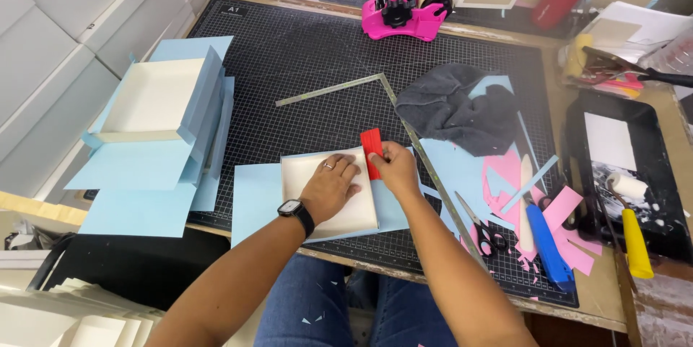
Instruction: Assembling paper boxes by cutting, folding, and gluing paper components
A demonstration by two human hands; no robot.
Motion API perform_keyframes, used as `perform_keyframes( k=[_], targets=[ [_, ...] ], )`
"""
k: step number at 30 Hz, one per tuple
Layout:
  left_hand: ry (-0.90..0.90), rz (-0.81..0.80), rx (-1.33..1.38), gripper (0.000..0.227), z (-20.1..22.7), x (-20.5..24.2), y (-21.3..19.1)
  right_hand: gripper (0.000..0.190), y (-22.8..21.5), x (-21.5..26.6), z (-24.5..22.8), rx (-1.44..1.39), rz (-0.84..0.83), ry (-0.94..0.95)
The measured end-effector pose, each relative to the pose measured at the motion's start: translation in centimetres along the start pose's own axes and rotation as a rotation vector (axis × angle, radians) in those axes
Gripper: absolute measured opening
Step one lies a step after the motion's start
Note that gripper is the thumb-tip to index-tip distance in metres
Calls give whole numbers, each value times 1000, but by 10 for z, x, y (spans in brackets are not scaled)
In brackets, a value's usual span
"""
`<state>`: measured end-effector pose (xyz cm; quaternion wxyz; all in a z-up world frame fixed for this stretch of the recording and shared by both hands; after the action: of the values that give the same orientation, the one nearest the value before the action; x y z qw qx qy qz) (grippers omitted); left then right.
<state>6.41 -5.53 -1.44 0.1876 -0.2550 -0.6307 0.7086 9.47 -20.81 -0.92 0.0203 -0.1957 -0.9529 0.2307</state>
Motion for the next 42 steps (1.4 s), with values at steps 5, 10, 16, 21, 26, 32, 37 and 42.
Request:
perform_keyframes(
  k=[5,10,16,21,26,32,37,42],
  targets=[
    [-34,46,62,39,-6,-7,5,25,1,-2,-1,-36,-19,-18],
    [-84,103,152,35,-8,-9,5,26,-18,-1,-9,-231,53,30],
    [-369,108,17,59,-17,23,-51,27,-14,8,-14,-176,203,-121],
    [-460,85,45,90,-25,25,-46,18,-24,52,-61,-148,227,-156],
    [-462,93,66,95,-25,25,-39,20,-19,36,-27,-183,225,-128],
    [-475,104,75,96,-25,23,-42,21,-18,47,-44,-152,219,-146],
    [-463,107,80,96,-25,24,-38,23,-30,32,-7,-163,83,-135],
    [-401,240,65,56,-34,22,-23,27,-74,3,17,-123,161,-159]
  ],
)
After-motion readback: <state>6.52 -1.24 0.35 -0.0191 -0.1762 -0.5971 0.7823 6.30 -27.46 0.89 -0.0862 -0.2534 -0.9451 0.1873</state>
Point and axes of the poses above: each hand's wrist, its own x-axis away from the middle knuckle, its own y-axis out of the palm, z = x × y, the point moved 10 cm from there along -x, towards the middle knuckle, and after that the axes turned 11 degrees about z, right-handed, at the moved point
